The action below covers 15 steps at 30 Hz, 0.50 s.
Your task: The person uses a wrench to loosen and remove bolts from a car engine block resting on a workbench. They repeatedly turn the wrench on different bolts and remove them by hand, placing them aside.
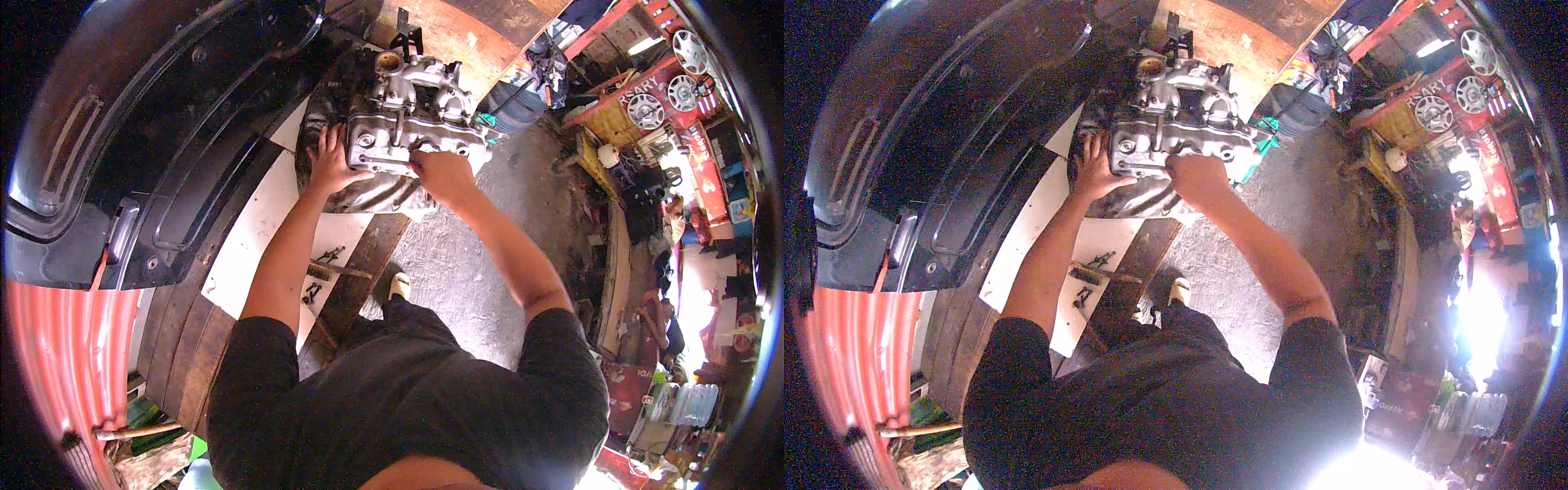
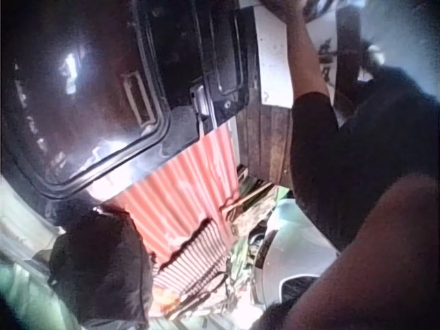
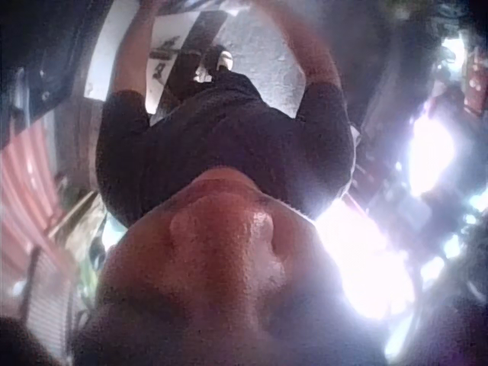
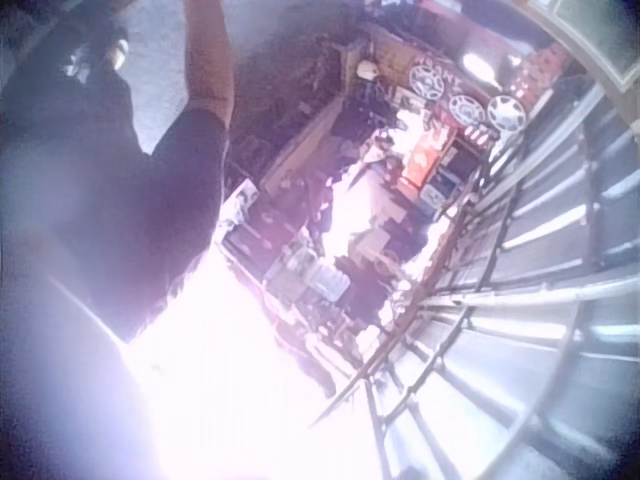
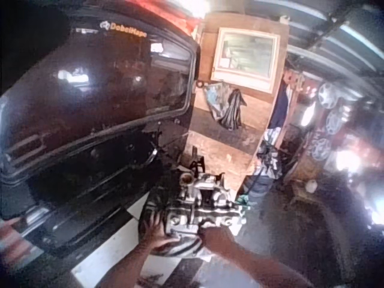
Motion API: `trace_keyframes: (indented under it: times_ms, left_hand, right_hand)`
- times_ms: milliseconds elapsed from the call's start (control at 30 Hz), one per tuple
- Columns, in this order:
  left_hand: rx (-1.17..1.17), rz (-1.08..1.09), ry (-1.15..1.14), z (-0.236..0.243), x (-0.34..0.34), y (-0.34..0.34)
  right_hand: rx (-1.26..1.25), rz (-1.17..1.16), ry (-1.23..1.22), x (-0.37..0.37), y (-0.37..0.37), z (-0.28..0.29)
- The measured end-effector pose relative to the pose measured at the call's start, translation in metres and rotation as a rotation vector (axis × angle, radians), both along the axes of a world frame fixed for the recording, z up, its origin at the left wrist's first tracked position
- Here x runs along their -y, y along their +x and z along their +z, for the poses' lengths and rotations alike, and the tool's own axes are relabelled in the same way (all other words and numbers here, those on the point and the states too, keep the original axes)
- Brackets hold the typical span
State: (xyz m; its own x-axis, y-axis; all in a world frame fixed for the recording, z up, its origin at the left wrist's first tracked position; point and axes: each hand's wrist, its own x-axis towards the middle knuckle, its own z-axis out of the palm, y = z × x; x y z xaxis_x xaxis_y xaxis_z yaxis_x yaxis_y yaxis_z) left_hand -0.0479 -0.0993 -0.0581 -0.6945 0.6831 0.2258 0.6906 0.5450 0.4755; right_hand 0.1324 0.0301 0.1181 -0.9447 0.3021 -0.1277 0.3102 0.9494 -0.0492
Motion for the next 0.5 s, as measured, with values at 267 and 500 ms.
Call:
trace_keyframes:
  times_ms: [267,500]
  left_hand:
    - [0.013,-0.006,-0.039,-0.002,-0.008,-0.001]
    - [-0.008,0.046,-0.044,0.01,-0.014,0.01]
  right_hand:
    - [-0.394,-0.641,-1.458,0.015,0.056,-0.21]
    - [-0.585,-0.659,-1.609,0.049,0.02,-0.269]
